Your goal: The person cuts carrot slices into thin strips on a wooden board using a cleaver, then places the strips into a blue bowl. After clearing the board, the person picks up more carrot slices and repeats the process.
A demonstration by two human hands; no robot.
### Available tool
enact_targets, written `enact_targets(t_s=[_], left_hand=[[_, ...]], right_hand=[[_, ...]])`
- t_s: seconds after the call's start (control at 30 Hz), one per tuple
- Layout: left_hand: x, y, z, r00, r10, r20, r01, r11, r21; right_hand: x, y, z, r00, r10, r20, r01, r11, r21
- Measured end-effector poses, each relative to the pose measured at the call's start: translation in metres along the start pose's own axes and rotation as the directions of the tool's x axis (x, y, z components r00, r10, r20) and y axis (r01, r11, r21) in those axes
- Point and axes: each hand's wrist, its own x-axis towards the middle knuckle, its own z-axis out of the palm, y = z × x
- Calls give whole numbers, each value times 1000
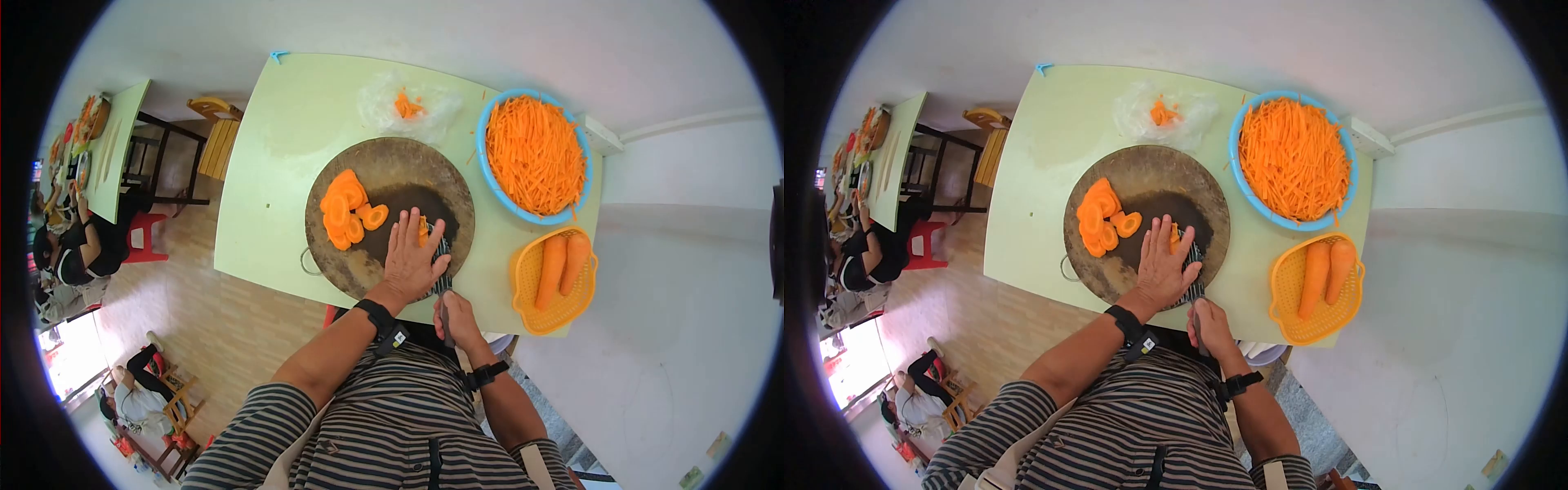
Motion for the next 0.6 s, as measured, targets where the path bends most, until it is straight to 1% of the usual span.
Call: enact_targets(t_s=[0.07,0.1,0.17,0.2,0.3,0.33,0.4,0.43,0.53,0.6], left_hand=[[1,6,-5,997,70,-42,-69,998,4],[2,10,-8,996,72,-47,-72,997,-3],[7,21,-14,991,126,-41,-128,990,-57],[11,27,-17,986,156,-64,-160,985,-61],[27,46,-23,970,229,-86,-238,965,-109],[33,54,-26,958,263,-116,-277,954,-119],[44,68,-31,945,310,-103,-322,938,-130],[53,78,-32,938,336,-90,-345,929,-131],[77,100,-33,908,401,-119,-416,896,-158],[95,113,-31,893,428,-143,-446,884,-139]], right_hand=[[-8,-2,1,1000,11,-24,-10,1000,30],[-12,-2,0,1000,8,-30,-8,1000,24],[-23,-5,-1,997,8,-71,1,991,133],[-30,-9,-1,997,0,-83,11,992,129],[-48,-24,-3,986,-28,-165,57,982,179],[-52,-27,-5,981,-41,-191,81,976,201],[-60,-33,-9,966,-73,-249,132,964,229],[-64,-38,-13,961,-78,-267,147,957,250],[-70,-54,-27,945,-109,-310,200,939,281],[-69,-68,-40,941,-130,-313,226,930,292]])
